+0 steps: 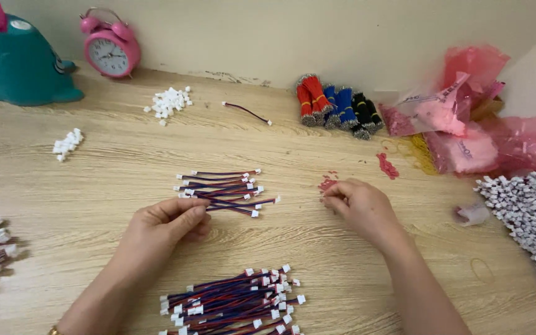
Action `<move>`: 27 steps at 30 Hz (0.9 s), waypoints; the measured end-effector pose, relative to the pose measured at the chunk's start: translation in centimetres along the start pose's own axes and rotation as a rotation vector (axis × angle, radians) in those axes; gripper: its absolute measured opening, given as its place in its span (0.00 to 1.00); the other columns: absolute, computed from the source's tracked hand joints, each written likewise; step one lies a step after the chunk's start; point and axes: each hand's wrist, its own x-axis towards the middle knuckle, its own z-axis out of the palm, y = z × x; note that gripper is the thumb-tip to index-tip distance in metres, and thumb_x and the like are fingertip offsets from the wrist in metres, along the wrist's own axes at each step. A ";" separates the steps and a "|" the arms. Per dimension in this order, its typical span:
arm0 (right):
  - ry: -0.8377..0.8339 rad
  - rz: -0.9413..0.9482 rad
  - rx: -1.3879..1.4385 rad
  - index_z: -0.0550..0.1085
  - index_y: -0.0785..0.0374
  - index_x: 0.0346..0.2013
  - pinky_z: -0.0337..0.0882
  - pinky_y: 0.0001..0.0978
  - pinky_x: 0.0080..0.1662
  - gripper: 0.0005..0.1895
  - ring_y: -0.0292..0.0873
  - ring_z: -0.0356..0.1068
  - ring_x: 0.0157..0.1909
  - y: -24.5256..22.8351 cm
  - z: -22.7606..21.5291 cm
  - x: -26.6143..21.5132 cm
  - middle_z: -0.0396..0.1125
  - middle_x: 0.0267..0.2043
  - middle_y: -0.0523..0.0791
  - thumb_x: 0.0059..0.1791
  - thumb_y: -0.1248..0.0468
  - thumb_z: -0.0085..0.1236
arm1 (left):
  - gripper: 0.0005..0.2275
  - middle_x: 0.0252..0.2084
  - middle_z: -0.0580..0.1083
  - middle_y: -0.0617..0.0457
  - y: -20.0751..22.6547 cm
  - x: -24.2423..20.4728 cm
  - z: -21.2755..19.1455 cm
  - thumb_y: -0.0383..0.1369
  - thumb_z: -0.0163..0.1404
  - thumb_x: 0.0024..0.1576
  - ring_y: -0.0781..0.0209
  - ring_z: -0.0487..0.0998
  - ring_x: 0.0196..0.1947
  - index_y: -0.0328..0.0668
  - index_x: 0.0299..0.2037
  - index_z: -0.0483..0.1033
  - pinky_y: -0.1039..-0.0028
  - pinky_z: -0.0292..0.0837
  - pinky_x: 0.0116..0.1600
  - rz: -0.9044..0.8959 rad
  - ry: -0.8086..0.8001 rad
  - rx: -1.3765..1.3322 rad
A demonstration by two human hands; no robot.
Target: The person assembles wire harnesses by hand, inserting small white plastic connectors onto the ends of multi-colored wires. They pick up individual wires from a pile, attach the connectors, and place the finished items into a separate pile on the wooden table.
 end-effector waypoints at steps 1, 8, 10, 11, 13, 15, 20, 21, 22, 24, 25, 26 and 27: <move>-0.003 0.004 -0.003 0.79 0.49 0.35 0.65 0.33 0.44 0.09 0.37 0.69 0.45 1.1 0.9 0.7 0.74 0.41 0.34 0.47 0.53 0.54 | 0.09 0.28 0.78 0.40 -0.6 0.3 0.0 0.25 0.54 0.55 0.57 0.76 0.29 0.30 0.43 0.81 0.76 0.73 0.41 -0.005 -0.003 -0.002; 0.054 -0.131 -0.196 0.78 0.51 0.32 0.64 0.42 0.51 0.09 0.42 0.71 0.44 0.3 2.4 1.4 0.74 0.39 0.38 0.48 0.55 0.52 | 0.08 0.28 0.77 0.40 -1.3 0.7 -0.2 0.23 0.54 0.54 0.53 0.78 0.28 0.30 0.42 0.80 0.71 0.77 0.40 0.011 -0.020 -0.072; 0.055 -0.128 -0.212 0.78 0.51 0.30 0.64 0.42 0.52 0.10 0.41 0.71 0.41 -0.4 2.6 1.1 0.74 0.37 0.38 0.50 0.55 0.50 | 0.07 0.28 0.77 0.41 -1.4 0.7 -0.1 0.24 0.54 0.54 0.53 0.78 0.27 0.31 0.41 0.81 0.71 0.77 0.38 0.028 -0.022 -0.060; 0.080 -0.164 -0.244 0.78 0.51 0.32 0.64 0.41 0.50 0.10 0.41 0.71 0.41 -0.5 3.0 1.2 0.74 0.37 0.39 0.50 0.55 0.49 | 0.08 0.28 0.77 0.39 -1.4 0.6 -0.1 0.23 0.53 0.54 0.53 0.78 0.27 0.29 0.42 0.80 0.71 0.77 0.39 0.035 -0.031 -0.069; 0.108 -0.202 -0.271 0.77 0.51 0.33 0.65 0.40 0.48 0.10 0.41 0.70 0.41 -0.4 3.7 1.4 0.73 0.37 0.40 0.51 0.55 0.47 | 0.08 0.28 0.77 0.38 -1.7 0.8 -0.1 0.23 0.53 0.55 0.52 0.77 0.28 0.28 0.42 0.80 0.71 0.77 0.39 0.045 -0.037 -0.075; 0.166 -0.163 -0.079 0.73 0.54 0.29 0.61 0.42 0.46 0.08 0.45 0.68 0.42 -0.3 4.2 1.8 0.71 0.36 0.42 0.46 0.58 0.46 | 0.08 0.27 0.77 0.40 -2.5 1.3 -0.2 0.24 0.53 0.54 0.55 0.76 0.26 0.30 0.42 0.80 0.74 0.75 0.38 0.074 -0.045 -0.075; 0.242 -0.227 0.667 0.75 0.64 0.28 0.69 0.31 0.39 0.01 0.38 0.69 0.30 -0.5 3.5 0.4 0.72 0.26 0.44 0.43 0.71 0.57 | 0.06 0.27 0.77 0.41 -3.0 1.6 -0.2 0.24 0.54 0.55 0.57 0.78 0.27 0.30 0.40 0.80 0.72 0.78 0.36 0.182 -0.047 -0.021; 0.199 -0.258 0.836 0.74 0.72 0.30 0.73 0.39 0.40 0.01 0.44 0.72 0.30 -1.0 3.0 0.0 0.73 0.25 0.53 0.45 0.76 0.57 | 0.08 0.28 0.78 0.40 -3.0 1.6 -0.3 0.24 0.56 0.53 0.55 0.81 0.28 0.30 0.41 0.81 0.67 0.83 0.36 0.194 -0.044 0.000; 0.184 -0.280 0.838 0.74 0.72 0.30 0.73 0.39 0.40 0.01 0.44 0.72 0.30 -1.1 3.3 -0.1 0.73 0.25 0.53 0.45 0.76 0.57 | 0.08 0.28 0.78 0.40 -2.6 1.4 -0.2 0.24 0.56 0.53 0.55 0.81 0.28 0.30 0.41 0.81 0.67 0.83 0.36 0.201 -0.020 -0.006; 0.116 -0.307 0.972 0.71 0.67 0.28 0.70 0.29 0.35 0.04 0.40 0.69 0.26 -0.8 3.8 -0.2 0.72 0.28 0.50 0.48 0.71 0.53 | 0.05 0.25 0.78 0.50 -2.0 1.1 0.1 0.28 0.54 0.54 0.67 0.76 0.25 0.38 0.39 0.80 0.81 0.74 0.39 0.096 -0.043 0.098; 0.102 -0.322 0.971 0.71 0.67 0.28 0.70 0.29 0.35 0.04 0.40 0.69 0.26 -1.3 4.2 0.0 0.72 0.28 0.50 0.48 0.71 0.53 | 0.05 0.25 0.78 0.50 -2.8 1.7 -0.1 0.28 0.54 0.54 0.67 0.76 0.25 0.38 0.39 0.80 0.81 0.74 0.39 0.099 -0.025 0.091; 0.083 -0.342 0.995 0.69 0.66 0.28 0.68 0.28 0.32 0.05 0.40 0.67 0.24 -1.5 4.6 0.1 0.71 0.26 0.50 0.49 0.71 0.52 | 0.04 0.25 0.77 0.47 -3.6 2.4 -0.1 0.26 0.54 0.55 0.65 0.75 0.24 0.35 0.38 0.78 0.80 0.74 0.37 0.128 -0.074 0.006; 0.065 -0.361 1.020 0.67 0.65 0.27 0.65 0.27 0.29 0.06 0.40 0.65 0.21 -1.8 4.9 0.2 0.69 0.25 0.50 0.49 0.70 0.51 | 0.03 0.25 0.76 0.45 -4.4 3.1 -0.1 0.24 0.53 0.55 0.62 0.75 0.24 0.33 0.37 0.77 0.78 0.75 0.34 0.158 -0.123 -0.078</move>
